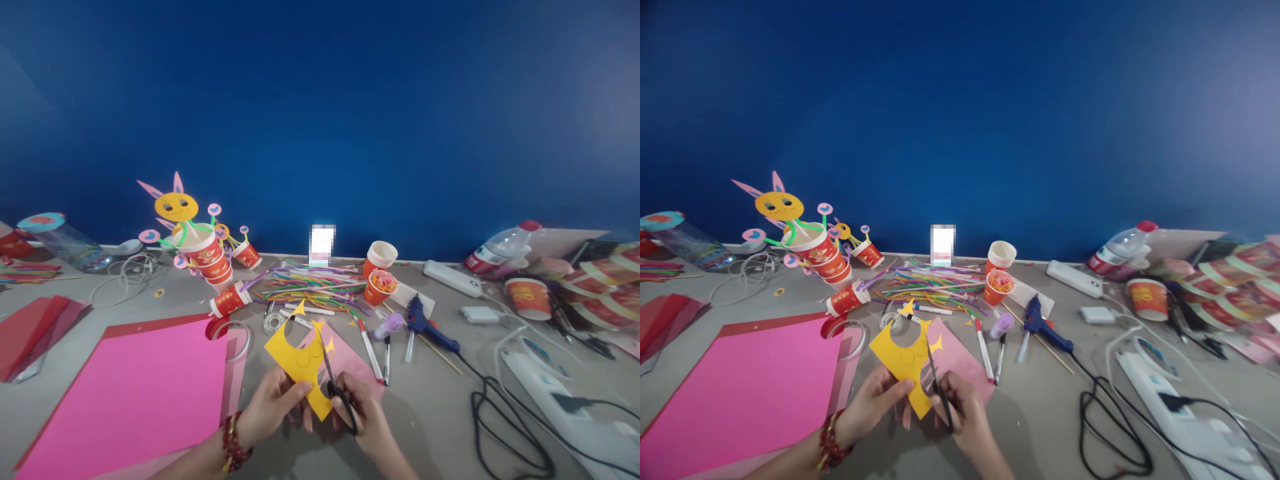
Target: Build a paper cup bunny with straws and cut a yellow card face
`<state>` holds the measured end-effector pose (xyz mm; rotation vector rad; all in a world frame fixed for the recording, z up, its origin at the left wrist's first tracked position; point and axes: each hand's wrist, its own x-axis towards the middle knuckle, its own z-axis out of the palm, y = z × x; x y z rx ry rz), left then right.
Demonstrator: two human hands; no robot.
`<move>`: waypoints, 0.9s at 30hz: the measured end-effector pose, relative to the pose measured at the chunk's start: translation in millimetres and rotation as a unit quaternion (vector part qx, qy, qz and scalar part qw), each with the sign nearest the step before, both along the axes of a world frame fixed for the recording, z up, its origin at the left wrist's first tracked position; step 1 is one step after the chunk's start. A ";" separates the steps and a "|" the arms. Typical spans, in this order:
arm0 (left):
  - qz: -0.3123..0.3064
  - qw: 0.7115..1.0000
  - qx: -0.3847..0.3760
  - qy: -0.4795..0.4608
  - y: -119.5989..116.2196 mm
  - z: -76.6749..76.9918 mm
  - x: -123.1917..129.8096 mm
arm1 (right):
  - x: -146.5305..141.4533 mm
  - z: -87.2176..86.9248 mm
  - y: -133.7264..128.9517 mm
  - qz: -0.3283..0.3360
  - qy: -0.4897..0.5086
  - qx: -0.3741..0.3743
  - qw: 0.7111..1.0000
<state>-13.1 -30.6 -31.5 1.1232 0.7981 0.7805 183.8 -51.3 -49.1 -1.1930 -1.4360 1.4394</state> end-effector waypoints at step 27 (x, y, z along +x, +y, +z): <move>-0.023 1.000 0.001 -0.014 4.7 6.1 -6.7 | 16.1 4.8 0.2 0.010 -0.023 0.007 1.000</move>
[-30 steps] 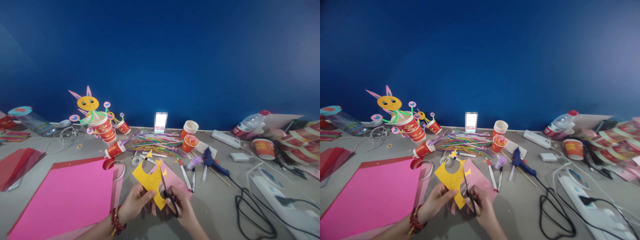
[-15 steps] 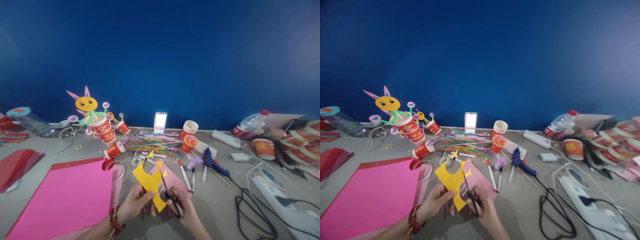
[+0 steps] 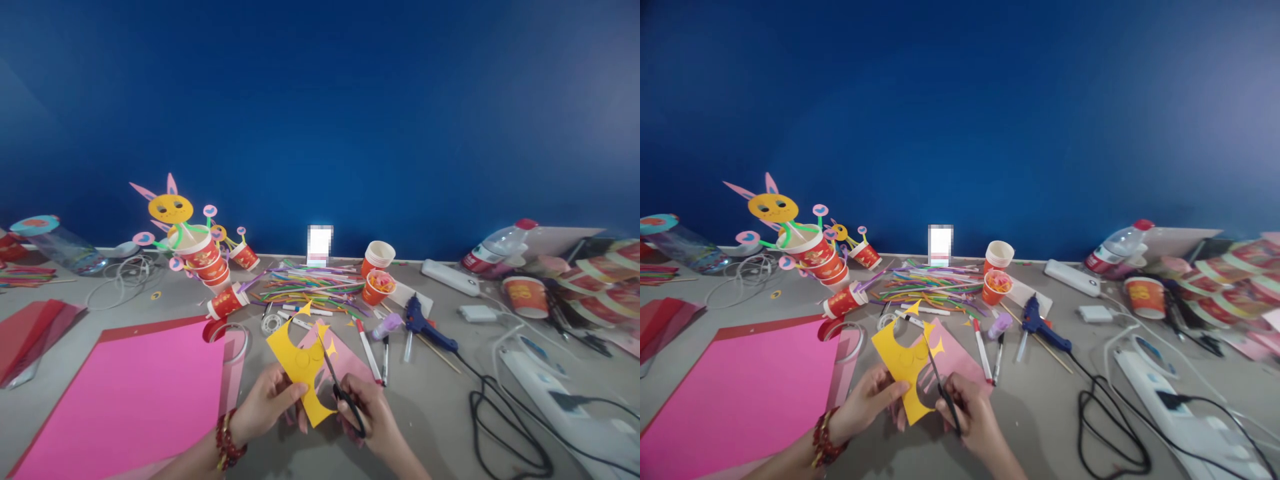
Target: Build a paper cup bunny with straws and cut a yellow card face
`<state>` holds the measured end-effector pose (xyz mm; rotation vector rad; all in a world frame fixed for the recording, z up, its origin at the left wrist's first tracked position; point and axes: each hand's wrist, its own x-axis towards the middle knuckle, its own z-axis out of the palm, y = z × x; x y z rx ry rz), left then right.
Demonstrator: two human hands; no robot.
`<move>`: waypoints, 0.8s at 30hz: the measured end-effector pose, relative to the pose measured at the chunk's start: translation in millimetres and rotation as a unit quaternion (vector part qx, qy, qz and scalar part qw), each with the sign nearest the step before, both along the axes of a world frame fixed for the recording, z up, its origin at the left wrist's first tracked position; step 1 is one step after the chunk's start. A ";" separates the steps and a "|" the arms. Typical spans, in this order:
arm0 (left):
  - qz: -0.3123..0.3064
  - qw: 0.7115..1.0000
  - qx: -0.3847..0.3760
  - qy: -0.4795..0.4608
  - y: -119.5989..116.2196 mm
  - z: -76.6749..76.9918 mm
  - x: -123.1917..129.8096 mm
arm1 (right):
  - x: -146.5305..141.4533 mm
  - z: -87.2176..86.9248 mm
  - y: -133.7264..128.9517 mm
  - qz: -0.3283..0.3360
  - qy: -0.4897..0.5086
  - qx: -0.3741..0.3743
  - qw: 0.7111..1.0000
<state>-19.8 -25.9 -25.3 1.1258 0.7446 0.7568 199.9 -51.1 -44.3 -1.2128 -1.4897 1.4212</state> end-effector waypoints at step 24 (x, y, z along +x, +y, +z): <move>-0.017 1.000 0.003 -0.015 4.5 1.2 -5.9 | 6.8 -8.8 -5.8 -0.002 0.008 -0.040 0.999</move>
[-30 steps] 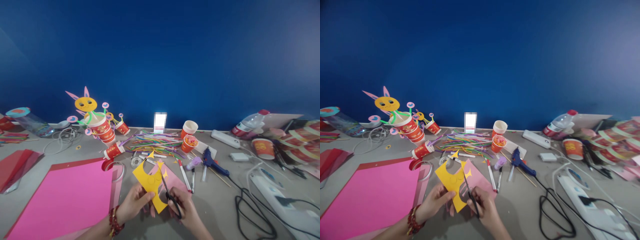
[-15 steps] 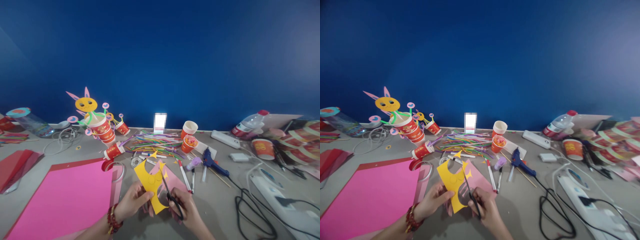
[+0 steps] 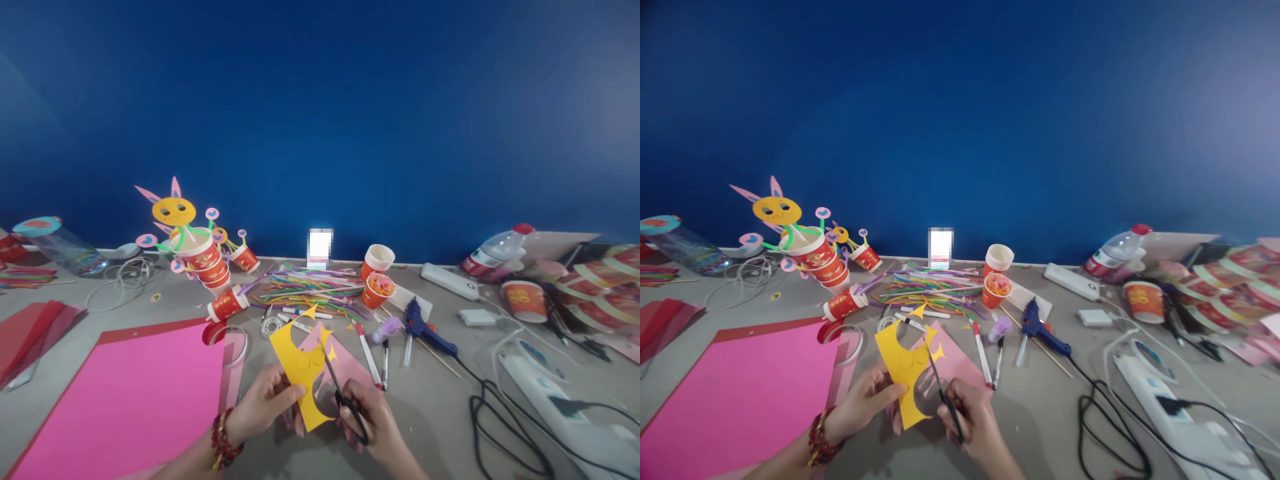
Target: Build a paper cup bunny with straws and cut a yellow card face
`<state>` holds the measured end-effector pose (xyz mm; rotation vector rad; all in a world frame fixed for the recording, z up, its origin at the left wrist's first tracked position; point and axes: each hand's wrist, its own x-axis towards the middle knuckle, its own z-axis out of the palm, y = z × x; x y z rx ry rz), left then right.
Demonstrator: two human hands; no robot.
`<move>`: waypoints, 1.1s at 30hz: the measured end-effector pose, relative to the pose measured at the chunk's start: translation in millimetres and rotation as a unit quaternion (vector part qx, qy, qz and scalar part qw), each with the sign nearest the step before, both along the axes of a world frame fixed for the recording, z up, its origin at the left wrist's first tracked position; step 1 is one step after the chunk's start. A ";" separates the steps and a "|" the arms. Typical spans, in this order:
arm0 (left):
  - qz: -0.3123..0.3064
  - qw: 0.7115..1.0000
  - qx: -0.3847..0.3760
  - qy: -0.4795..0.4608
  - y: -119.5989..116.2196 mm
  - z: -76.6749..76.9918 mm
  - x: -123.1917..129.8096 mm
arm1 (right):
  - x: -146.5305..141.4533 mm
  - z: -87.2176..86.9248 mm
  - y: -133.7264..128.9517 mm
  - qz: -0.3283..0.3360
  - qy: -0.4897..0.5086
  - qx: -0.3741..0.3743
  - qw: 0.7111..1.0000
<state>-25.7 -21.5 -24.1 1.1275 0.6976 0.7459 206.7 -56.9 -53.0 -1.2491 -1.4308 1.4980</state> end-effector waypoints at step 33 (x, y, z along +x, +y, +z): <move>0.001 0.994 0.108 0.012 -1.2 16.7 -5.6 | -34.1 18.2 0.4 -0.034 0.022 0.029 0.999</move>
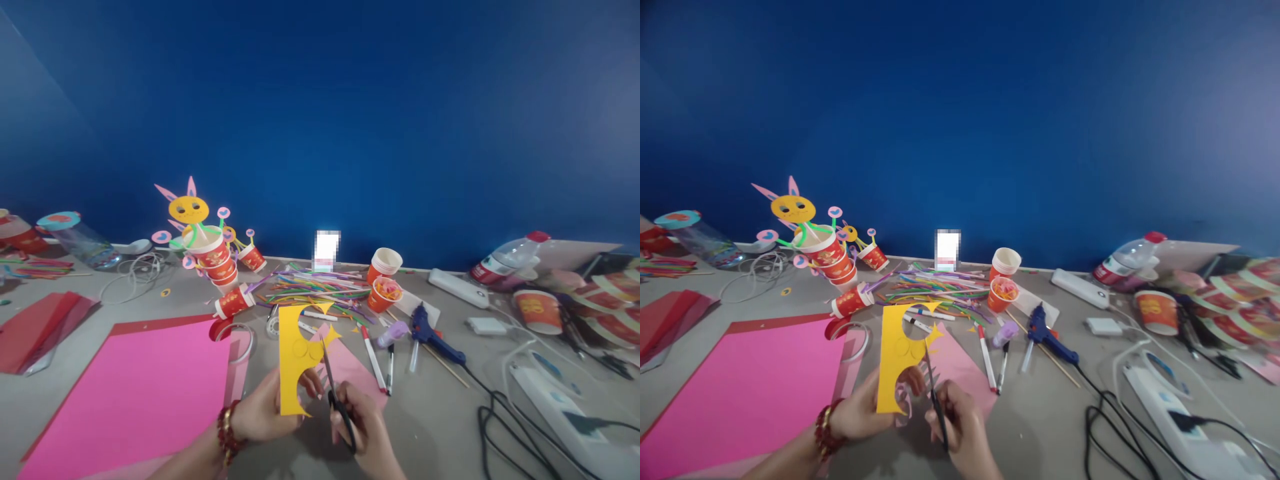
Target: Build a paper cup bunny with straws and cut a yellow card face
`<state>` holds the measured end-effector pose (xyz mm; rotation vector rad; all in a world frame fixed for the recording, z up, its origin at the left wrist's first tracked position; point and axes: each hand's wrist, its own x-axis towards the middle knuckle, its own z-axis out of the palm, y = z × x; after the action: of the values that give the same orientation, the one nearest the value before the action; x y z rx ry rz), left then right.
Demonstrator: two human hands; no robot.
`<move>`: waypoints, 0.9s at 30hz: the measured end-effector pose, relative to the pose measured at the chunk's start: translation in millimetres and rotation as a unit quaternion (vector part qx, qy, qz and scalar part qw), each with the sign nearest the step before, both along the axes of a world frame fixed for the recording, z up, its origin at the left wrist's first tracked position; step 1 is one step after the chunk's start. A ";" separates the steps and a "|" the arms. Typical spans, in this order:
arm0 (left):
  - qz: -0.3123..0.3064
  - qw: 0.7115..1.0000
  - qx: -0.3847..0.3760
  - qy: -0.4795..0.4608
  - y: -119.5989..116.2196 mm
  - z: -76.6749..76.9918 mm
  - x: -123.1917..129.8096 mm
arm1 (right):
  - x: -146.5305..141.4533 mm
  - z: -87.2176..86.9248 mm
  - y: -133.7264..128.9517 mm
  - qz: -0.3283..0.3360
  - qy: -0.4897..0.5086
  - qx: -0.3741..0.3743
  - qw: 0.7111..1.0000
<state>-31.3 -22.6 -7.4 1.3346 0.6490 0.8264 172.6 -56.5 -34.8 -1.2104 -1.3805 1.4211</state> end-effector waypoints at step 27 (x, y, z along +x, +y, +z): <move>0.079 0.989 -0.119 0.029 6.4 3.9 3.5 | -5.5 5.7 -2.4 0.040 0.079 -0.033 0.996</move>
<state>-27.8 -16.2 -3.5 1.1034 0.8807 0.8103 167.1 -58.9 -29.0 -1.0702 -1.2948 1.5944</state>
